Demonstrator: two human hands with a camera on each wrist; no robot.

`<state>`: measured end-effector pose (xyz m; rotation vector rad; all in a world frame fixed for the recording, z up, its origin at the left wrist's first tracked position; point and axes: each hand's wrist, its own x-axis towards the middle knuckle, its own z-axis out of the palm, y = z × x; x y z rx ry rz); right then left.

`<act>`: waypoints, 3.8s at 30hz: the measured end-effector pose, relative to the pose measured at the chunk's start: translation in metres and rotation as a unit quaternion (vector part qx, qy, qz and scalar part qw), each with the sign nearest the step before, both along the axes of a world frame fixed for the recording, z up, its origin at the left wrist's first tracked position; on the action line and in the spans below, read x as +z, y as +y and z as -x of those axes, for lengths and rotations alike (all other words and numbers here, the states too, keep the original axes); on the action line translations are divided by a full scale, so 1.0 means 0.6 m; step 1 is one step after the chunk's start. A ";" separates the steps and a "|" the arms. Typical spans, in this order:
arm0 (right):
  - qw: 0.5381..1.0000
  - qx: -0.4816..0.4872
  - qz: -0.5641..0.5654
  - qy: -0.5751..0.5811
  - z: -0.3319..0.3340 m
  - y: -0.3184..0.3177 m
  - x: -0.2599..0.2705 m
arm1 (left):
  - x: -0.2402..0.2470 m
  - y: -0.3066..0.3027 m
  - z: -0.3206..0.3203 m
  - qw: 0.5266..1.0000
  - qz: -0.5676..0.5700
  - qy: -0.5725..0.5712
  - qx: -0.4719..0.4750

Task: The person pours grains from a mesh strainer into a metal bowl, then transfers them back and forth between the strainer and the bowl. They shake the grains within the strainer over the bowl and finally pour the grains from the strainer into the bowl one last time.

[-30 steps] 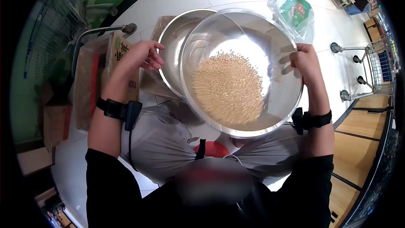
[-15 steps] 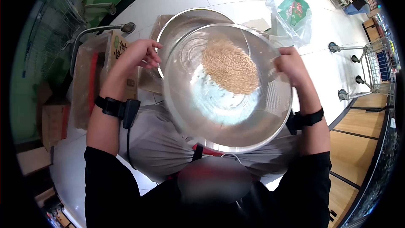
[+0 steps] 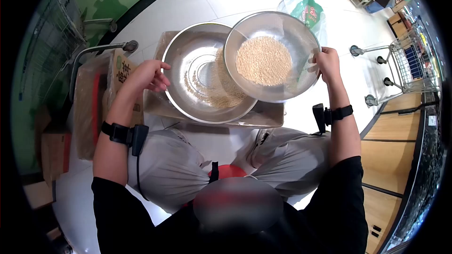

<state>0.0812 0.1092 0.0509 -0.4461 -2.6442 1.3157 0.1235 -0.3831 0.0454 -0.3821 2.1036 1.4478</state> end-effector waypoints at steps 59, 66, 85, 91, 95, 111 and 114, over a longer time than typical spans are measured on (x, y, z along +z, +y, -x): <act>0.979 0.162 -0.061 -0.111 -0.033 -0.089 -0.012 | 0.017 0.176 -0.118 0.935 -0.279 -0.213 0.051; 0.989 0.129 0.043 0.053 -0.053 -0.088 0.064 | -0.026 0.187 -0.120 0.914 -0.347 -0.205 0.037; 0.950 0.264 0.107 0.130 -0.085 -0.074 0.123 | -0.040 0.204 -0.111 0.862 -0.450 -0.232 -0.002; 0.954 0.260 0.087 0.118 -0.082 -0.068 0.112 | -0.042 0.199 -0.105 0.870 -0.439 -0.225 -0.014; 0.955 0.251 0.112 0.116 -0.075 -0.063 0.093 | -0.043 0.191 -0.101 0.886 -0.411 -0.214 -0.016; 0.950 0.281 0.084 -0.105 -0.058 -0.149 -0.031 | 0.068 0.080 -0.042 0.994 -0.099 0.006 0.038; 0.956 0.252 0.107 -0.108 -0.059 -0.146 -0.002 | 0.105 0.099 -0.067 0.992 -0.065 0.099 0.039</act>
